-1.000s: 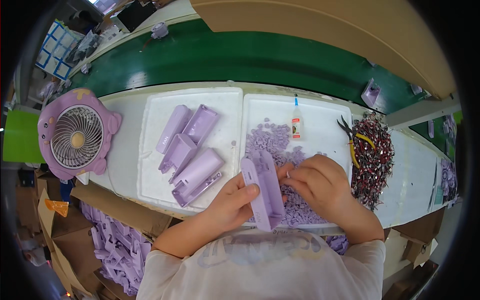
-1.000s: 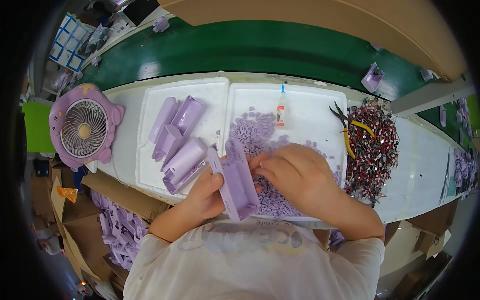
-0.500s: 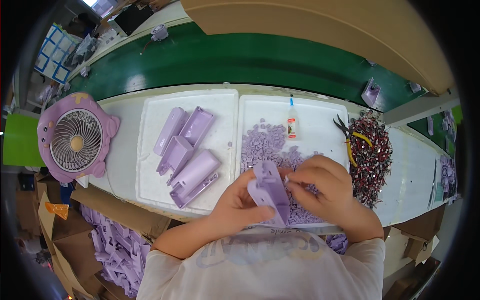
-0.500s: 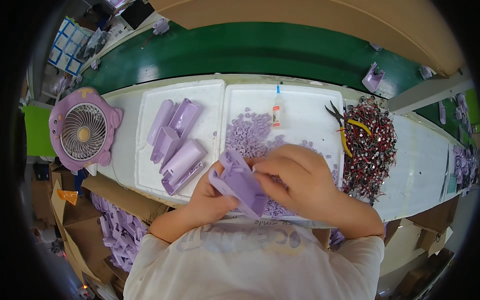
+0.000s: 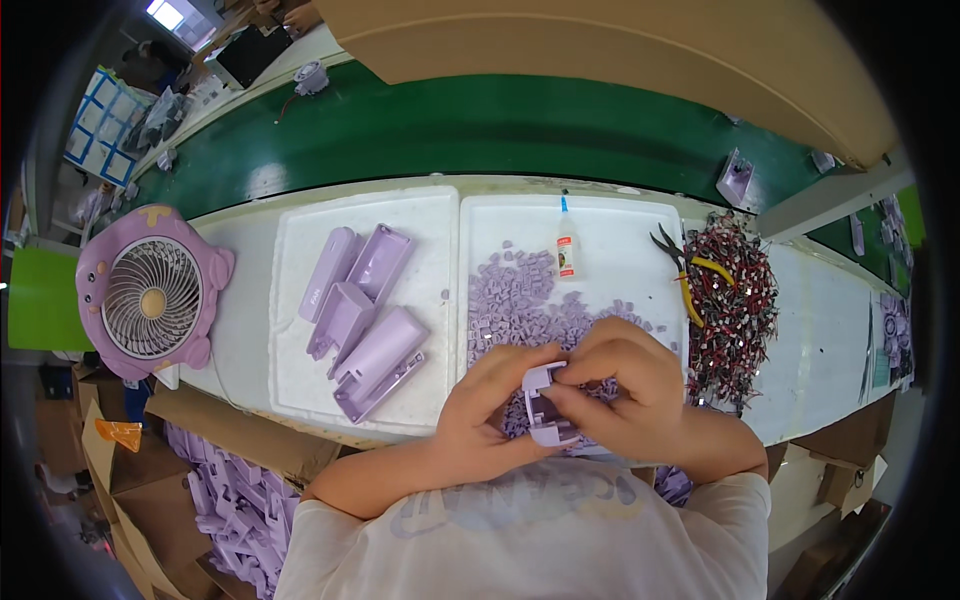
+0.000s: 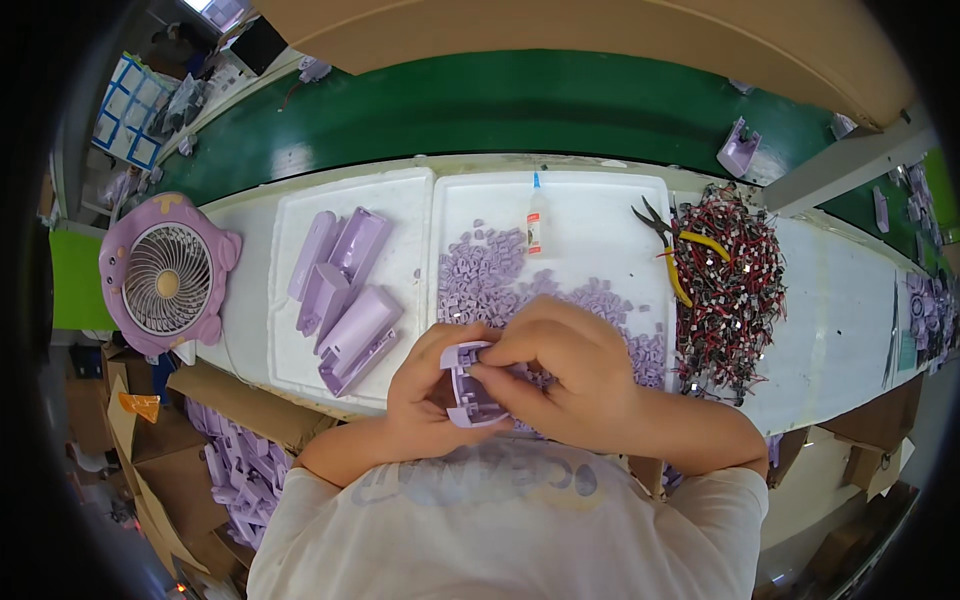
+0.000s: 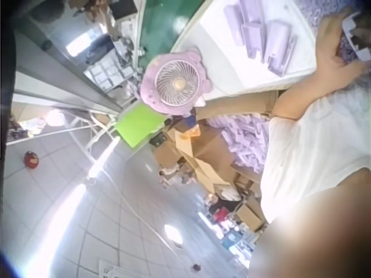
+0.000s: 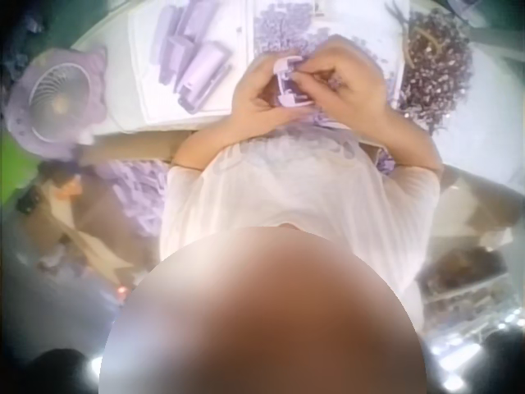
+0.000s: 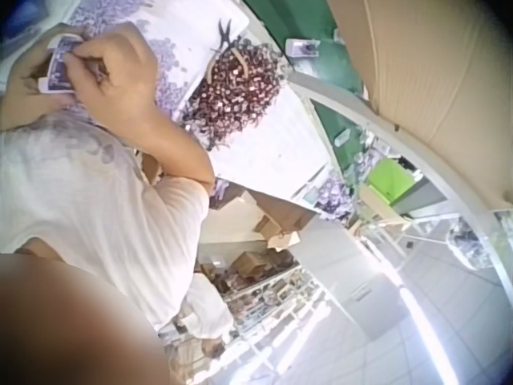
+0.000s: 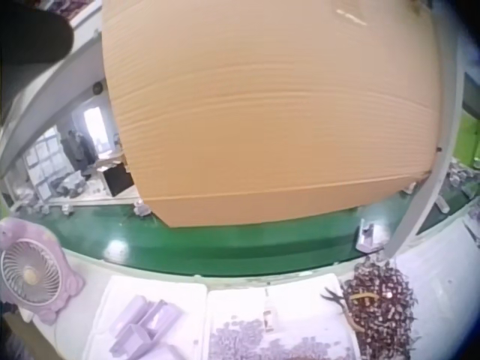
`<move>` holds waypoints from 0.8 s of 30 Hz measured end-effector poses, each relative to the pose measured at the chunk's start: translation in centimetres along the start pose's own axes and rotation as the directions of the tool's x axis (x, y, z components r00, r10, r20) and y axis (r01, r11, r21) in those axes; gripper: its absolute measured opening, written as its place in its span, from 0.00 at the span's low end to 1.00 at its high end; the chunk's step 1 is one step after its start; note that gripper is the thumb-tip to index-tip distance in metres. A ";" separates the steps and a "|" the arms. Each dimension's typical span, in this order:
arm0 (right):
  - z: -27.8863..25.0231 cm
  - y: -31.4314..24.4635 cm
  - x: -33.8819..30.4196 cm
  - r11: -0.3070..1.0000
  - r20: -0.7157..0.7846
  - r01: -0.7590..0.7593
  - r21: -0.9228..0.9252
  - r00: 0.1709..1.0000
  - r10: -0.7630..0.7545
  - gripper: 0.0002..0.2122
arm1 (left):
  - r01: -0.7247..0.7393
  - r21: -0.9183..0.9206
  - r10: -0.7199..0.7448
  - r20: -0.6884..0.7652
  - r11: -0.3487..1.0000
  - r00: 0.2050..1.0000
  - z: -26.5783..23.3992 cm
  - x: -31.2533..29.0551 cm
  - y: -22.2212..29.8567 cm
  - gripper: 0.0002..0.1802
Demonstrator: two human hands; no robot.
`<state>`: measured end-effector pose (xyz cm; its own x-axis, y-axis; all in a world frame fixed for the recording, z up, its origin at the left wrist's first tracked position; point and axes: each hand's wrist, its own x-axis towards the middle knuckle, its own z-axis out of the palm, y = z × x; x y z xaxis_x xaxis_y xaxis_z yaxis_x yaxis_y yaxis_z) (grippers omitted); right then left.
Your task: The person applies glue from a bottle into plastic housings, then places small purple beads into the housings with pliers.
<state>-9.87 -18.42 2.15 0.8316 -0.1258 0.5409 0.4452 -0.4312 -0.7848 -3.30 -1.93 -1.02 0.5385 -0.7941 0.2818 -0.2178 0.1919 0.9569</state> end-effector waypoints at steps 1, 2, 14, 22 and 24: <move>0.0 0.1 0.0 0.997 -0.001 -0.056 0.044 0.998 0.056 0.08 | -0.036 0.068 0.033 0.053 0.997 0.998 -0.1 0.0 0.0 0.42; 0.0 0.1 -0.1 0.990 0.002 -0.111 0.091 0.994 0.112 0.08 | -0.037 0.070 0.033 0.053 0.997 0.998 0.1 0.0 -0.1 0.42; -1.2 2.0 1.0 0.825 0.224 -0.561 0.076 0.815 0.534 0.04 | 0.327 -0.246 -0.312 0.099 0.912 0.945 -0.7 -0.1 1.6 0.43; -3.1 5.9 3.1 0.575 0.247 0.082 -0.814 0.945 0.216 0.09 | 0.555 -0.654 -0.618 0.166 0.513 0.768 -3.3 -0.3 2.9 0.30; -2.9 7.1 2.9 0.588 0.323 0.144 -0.796 0.922 0.211 0.12 | 0.530 -0.677 -0.620 0.138 0.511 0.773 -3.2 -0.2 2.9 0.29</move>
<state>-5.28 -24.46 -1.00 0.9684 0.0818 0.2355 0.1177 -0.9828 -0.1427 -1.43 0.59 1.96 0.4386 -0.8122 -0.3848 0.7253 0.0671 0.6851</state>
